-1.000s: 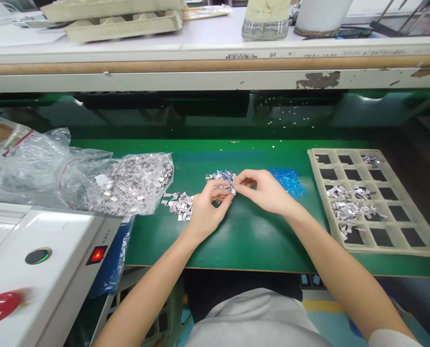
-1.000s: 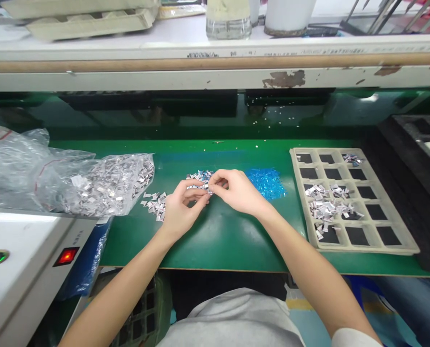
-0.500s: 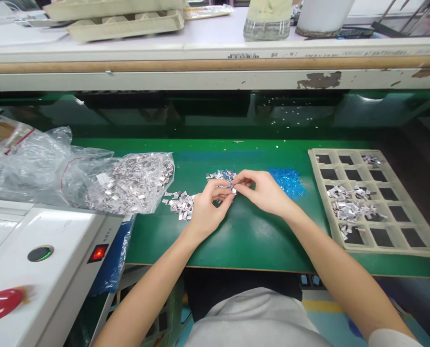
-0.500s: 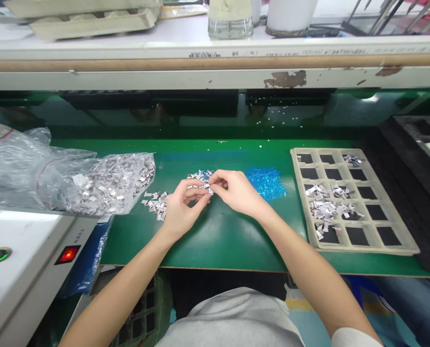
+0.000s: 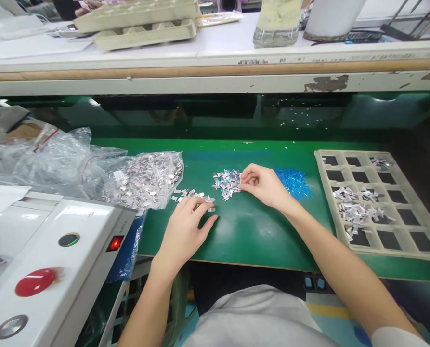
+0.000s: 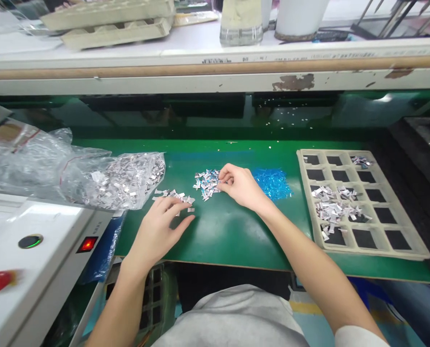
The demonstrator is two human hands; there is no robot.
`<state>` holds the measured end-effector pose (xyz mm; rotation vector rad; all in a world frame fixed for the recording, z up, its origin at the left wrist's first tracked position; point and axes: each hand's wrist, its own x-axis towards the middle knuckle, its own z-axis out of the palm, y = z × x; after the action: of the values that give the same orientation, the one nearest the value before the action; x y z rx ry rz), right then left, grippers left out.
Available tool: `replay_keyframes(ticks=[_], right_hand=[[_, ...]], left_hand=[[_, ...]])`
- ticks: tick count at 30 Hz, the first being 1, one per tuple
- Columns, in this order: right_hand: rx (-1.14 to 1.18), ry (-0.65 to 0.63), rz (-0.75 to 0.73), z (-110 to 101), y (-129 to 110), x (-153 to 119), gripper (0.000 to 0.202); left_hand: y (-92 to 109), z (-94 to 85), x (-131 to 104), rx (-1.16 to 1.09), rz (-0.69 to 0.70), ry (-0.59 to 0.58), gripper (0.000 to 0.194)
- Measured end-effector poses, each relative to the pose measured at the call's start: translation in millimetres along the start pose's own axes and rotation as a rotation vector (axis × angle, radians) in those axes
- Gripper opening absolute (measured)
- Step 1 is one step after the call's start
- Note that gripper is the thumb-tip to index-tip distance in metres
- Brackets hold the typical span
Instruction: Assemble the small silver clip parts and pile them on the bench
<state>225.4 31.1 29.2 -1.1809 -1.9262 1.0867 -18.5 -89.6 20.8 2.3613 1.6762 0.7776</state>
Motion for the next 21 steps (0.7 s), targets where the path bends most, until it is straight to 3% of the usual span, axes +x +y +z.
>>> replay_keyframes(ticks=[5, 11, 16, 19, 21], right_hand=[[-0.100, -0.049, -0.025, 8.0, 5.8, 10.7, 0.013], [-0.282, -0.072, -0.173, 16.0, 8.7, 15.1, 0.016], [-0.359, 0.133, -0.205, -4.4, 19.6, 26.9, 0.009], [-0.459, 0.354, -0.135, -33.2, 36.4, 39.6, 0.021], [-0.545, 0.403, -0.051, -51.6, 49.4, 48.1, 0.031]], left_hand=[[-5.4, 4.1, -18.2, 0.164, 0.028, -0.078, 0.023], [-8.6, 18.1, -13.3, 0.168, 0.046, -0.026, 0.023], [-12.2, 22.8, -15.3, 0.174, 0.037, 0.053, 0.019], [-13.3, 24.7, -14.3, 0.167, 0.019, 0.061, 0.019], [-13.6, 24.2, -11.0, 0.149, 0.011, 0.031, 0.018]])
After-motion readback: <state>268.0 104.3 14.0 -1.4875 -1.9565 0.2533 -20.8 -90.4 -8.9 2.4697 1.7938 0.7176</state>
